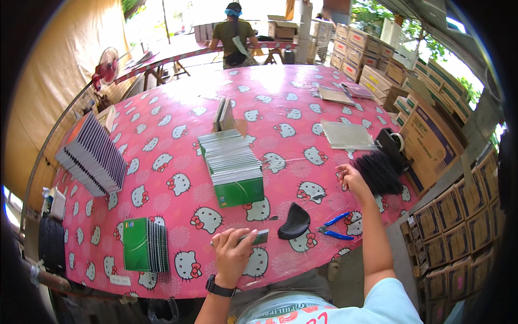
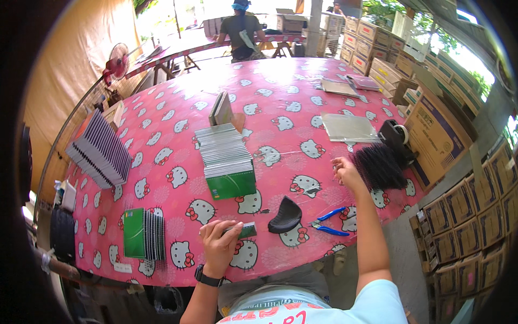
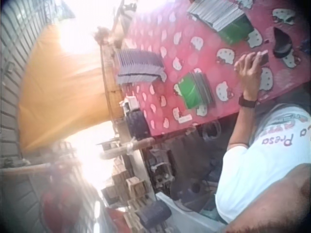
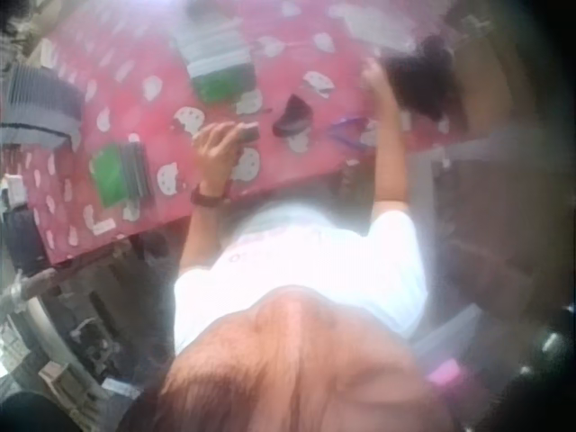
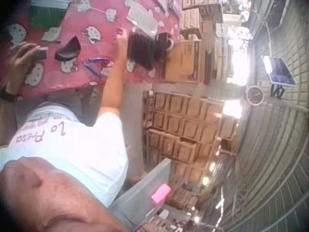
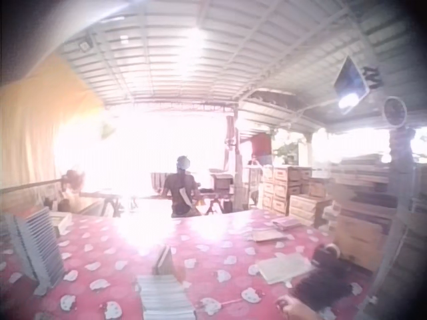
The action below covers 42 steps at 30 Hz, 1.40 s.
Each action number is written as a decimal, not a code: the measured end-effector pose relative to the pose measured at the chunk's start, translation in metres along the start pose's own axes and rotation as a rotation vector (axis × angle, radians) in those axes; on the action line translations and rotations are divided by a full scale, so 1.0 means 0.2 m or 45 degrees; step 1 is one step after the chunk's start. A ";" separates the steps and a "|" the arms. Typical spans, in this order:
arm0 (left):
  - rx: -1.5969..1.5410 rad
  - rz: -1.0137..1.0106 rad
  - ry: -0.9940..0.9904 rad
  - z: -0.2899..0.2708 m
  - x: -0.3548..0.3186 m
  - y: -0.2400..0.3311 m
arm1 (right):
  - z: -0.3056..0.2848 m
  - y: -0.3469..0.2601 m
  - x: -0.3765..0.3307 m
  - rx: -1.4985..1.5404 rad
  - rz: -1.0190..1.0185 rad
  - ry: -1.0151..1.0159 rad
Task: The person inserts black spiral coils into the pre-punched holes of notebooks by hand, using pliers to trim and secure the ends of the wire.
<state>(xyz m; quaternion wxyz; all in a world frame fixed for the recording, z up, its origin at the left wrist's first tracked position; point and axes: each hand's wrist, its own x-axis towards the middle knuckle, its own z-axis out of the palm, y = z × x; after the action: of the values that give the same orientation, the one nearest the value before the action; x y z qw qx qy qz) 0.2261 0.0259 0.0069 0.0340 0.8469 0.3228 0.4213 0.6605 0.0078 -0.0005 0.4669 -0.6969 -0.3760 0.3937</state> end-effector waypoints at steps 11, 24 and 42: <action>-0.151 -0.148 -0.070 -0.01 0.01 -0.03 | 0.88 -0.32 -0.58 -0.349 -0.643 -0.407; -0.116 -0.152 -0.053 -0.01 0.00 -0.03 | 0.95 -0.27 -0.52 -0.291 -0.900 -0.584; -0.146 -0.177 -0.146 -0.01 0.02 -0.03 | 0.94 -0.25 -0.51 -0.461 -1.192 -0.494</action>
<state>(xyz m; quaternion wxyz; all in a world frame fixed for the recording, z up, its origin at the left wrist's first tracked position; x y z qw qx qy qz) 0.2224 0.0331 0.0093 0.1299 0.8418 0.3536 0.3866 0.4415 -0.0030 0.0187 0.3870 -0.4385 -0.7877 0.1938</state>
